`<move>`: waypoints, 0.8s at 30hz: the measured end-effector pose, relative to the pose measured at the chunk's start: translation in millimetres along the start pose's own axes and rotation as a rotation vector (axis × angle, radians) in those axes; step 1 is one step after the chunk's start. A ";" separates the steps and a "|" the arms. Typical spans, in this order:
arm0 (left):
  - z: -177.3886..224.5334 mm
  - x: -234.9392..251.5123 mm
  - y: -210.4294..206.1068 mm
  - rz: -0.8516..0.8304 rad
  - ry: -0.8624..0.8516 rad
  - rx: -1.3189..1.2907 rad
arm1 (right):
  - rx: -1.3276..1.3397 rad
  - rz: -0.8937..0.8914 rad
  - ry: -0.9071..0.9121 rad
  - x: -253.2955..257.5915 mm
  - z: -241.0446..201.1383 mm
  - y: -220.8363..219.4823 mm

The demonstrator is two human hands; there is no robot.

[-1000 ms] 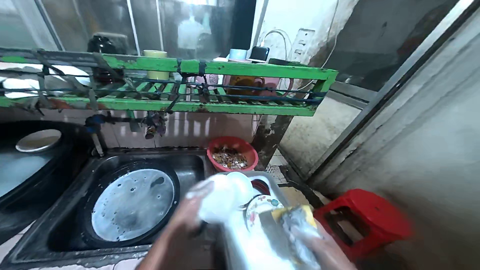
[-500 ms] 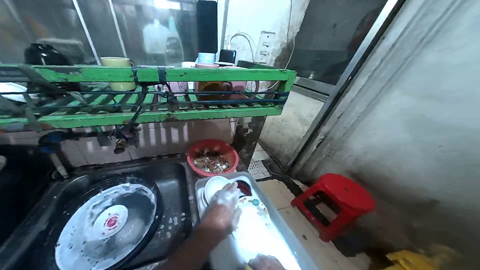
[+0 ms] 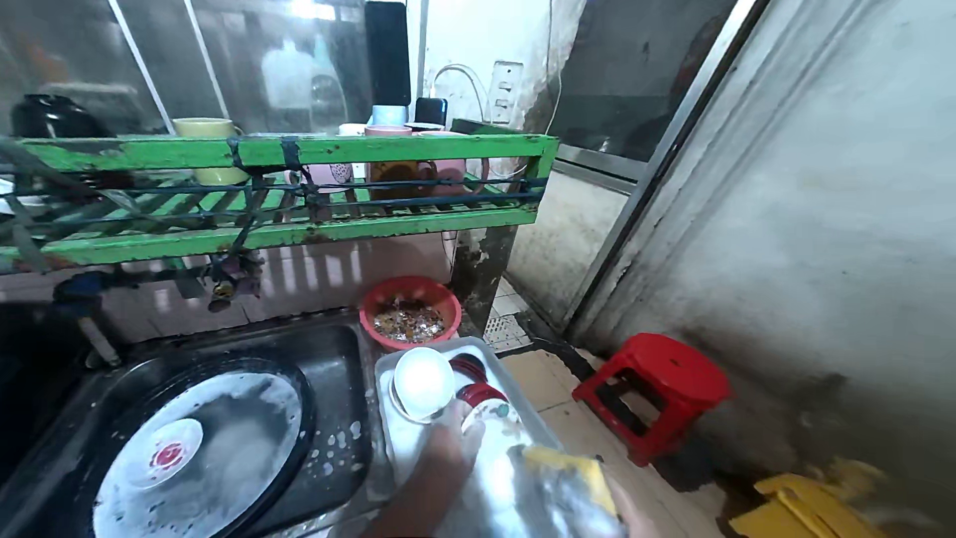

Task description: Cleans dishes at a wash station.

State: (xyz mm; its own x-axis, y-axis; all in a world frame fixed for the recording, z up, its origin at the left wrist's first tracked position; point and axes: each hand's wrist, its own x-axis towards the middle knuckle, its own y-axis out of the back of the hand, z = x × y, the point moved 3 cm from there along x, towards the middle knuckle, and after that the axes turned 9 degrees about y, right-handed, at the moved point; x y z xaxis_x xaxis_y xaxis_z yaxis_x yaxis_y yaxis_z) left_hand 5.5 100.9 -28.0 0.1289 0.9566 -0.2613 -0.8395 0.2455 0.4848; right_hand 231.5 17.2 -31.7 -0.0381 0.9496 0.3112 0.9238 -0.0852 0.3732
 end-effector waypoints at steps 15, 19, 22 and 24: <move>-18.3 -10.0 3.0 -0.152 0.115 -0.223 | 0.068 0.034 -0.186 2.5 7.9 -5.2; -0.2 -12.0 48.2 0.075 0.176 -0.550 | 0.102 0.098 -0.286 10.2 3.5 -10.8; 13.4 -35.9 39.5 -0.053 0.187 -0.733 | 0.084 0.108 -0.153 26.4 -20.2 -34.5; 19.0 -54.8 15.1 -0.128 0.087 -0.728 | 0.001 0.077 0.057 42.8 -44.6 -55.2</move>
State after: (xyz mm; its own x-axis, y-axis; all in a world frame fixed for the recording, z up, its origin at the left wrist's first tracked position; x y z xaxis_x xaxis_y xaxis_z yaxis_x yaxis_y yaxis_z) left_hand -4.2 55.2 9.5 0.2321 0.9042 -0.3585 -0.9620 0.1589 -0.2221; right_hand 161.8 49.0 0.0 0.0115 0.9217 0.3877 0.9251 -0.1569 0.3457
